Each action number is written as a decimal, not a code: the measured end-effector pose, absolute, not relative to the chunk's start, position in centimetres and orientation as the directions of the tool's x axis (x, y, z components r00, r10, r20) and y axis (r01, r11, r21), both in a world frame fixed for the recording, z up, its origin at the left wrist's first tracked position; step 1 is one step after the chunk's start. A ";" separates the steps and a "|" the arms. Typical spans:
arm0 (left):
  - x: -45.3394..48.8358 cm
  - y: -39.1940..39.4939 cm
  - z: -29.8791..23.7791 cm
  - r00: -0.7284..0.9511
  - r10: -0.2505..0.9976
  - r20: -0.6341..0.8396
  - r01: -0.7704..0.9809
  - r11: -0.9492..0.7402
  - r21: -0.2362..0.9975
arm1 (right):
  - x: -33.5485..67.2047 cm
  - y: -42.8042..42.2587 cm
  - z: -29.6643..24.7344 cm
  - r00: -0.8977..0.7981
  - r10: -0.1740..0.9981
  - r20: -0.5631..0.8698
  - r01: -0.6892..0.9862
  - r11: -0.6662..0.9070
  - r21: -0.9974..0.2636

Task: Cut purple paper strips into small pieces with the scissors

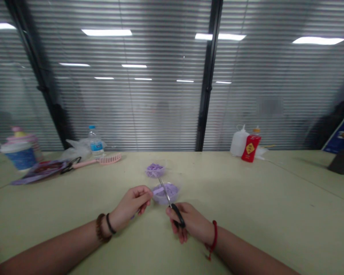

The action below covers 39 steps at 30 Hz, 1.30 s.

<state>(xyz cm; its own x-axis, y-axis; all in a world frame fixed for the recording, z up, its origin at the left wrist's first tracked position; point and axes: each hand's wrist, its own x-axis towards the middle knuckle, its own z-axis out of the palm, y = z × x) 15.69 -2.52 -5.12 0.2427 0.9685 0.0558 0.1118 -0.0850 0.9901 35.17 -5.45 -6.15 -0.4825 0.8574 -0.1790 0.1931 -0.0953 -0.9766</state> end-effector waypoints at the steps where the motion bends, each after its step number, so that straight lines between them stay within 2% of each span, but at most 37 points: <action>1: 15.6 -2.4 -5.2 0.249 0.967 0.056 0.117 -0.088 0.989 | 35.2 -5.5 -6.1 -0.471 0.864 -0.175 0.193 -0.093 -0.977; 10: 15.4 -2.3 -5.0 0.215 0.973 0.083 0.131 -0.113 0.985 | 35.3 -5.3 -5.8 -0.406 0.903 -0.145 0.184 -0.074 -0.980; 15: 15.3 -2.2 -5.0 0.160 0.984 0.079 0.109 -0.097 0.989 | 35.4 -5.5 -5.9 -0.456 0.873 -0.174 0.232 -0.072 -0.970; 23: 15.8 -2.8 -4.7 0.207 0.977 0.053 0.115 -0.078 0.990 | 35.0 -5.5 -5.8 -0.447 0.872 -0.199 0.308 -0.059 -0.950; 39: 16.0 -2.8 -5.1 0.254 0.965 0.069 0.126 -0.104 0.987 | 34.9 -5.5 -5.8 -0.414 0.884 -0.218 0.317 -0.084 -0.945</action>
